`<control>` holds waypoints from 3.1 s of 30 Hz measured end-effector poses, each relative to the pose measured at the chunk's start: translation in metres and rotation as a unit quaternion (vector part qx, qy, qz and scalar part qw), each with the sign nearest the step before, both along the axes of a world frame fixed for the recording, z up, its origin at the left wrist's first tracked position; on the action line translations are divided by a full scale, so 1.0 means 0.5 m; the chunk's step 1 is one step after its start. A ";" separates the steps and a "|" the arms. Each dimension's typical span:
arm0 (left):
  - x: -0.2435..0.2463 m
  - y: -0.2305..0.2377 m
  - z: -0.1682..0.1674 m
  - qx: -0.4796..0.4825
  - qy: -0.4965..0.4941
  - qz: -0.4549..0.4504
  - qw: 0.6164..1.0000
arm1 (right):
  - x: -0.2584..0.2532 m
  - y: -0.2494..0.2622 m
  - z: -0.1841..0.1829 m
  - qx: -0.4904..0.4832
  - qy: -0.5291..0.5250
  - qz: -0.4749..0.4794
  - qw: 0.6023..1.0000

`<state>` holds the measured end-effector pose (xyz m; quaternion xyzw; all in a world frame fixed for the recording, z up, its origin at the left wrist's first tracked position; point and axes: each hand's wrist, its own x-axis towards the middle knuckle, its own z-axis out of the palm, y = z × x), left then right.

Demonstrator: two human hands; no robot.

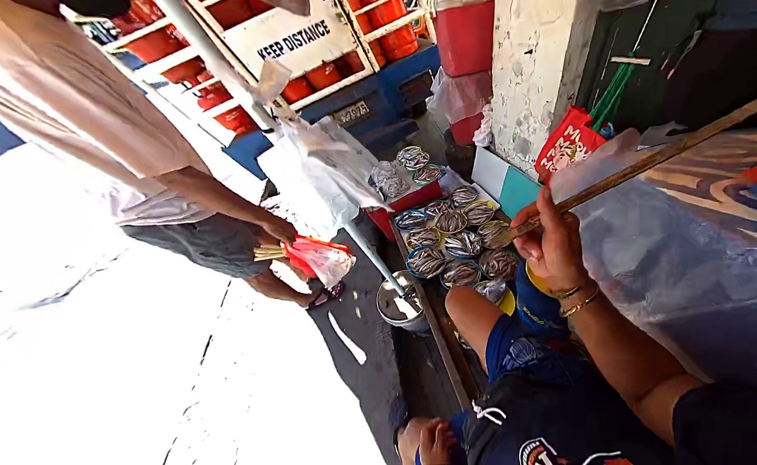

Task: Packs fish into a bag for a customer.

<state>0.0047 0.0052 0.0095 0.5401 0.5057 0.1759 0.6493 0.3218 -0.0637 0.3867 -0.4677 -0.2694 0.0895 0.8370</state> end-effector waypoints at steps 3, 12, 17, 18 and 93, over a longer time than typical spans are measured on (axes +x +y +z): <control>0.002 -0.006 -0.011 -0.010 -0.005 0.038 0.999 | 0.056 -0.004 -0.007 -0.028 -0.006 -0.042 0.999; -0.002 -0.014 0.001 -0.032 0.005 0.031 0.999 | 0.125 0.008 -0.150 -0.063 -0.097 0.021 0.993; 0.005 -0.008 0.007 -0.050 0.023 0.027 0.998 | 0.147 0.008 -0.204 -0.076 -0.138 0.128 0.979; 0.008 -0.005 0.010 -0.053 0.027 0.025 0.998 | 0.148 0.008 -0.213 -0.091 -0.145 0.147 0.974; 0.080 0.139 0.257 0.357 -0.073 -0.039 0.930 | -0.015 0.222 -0.363 -0.505 -0.212 0.569 0.613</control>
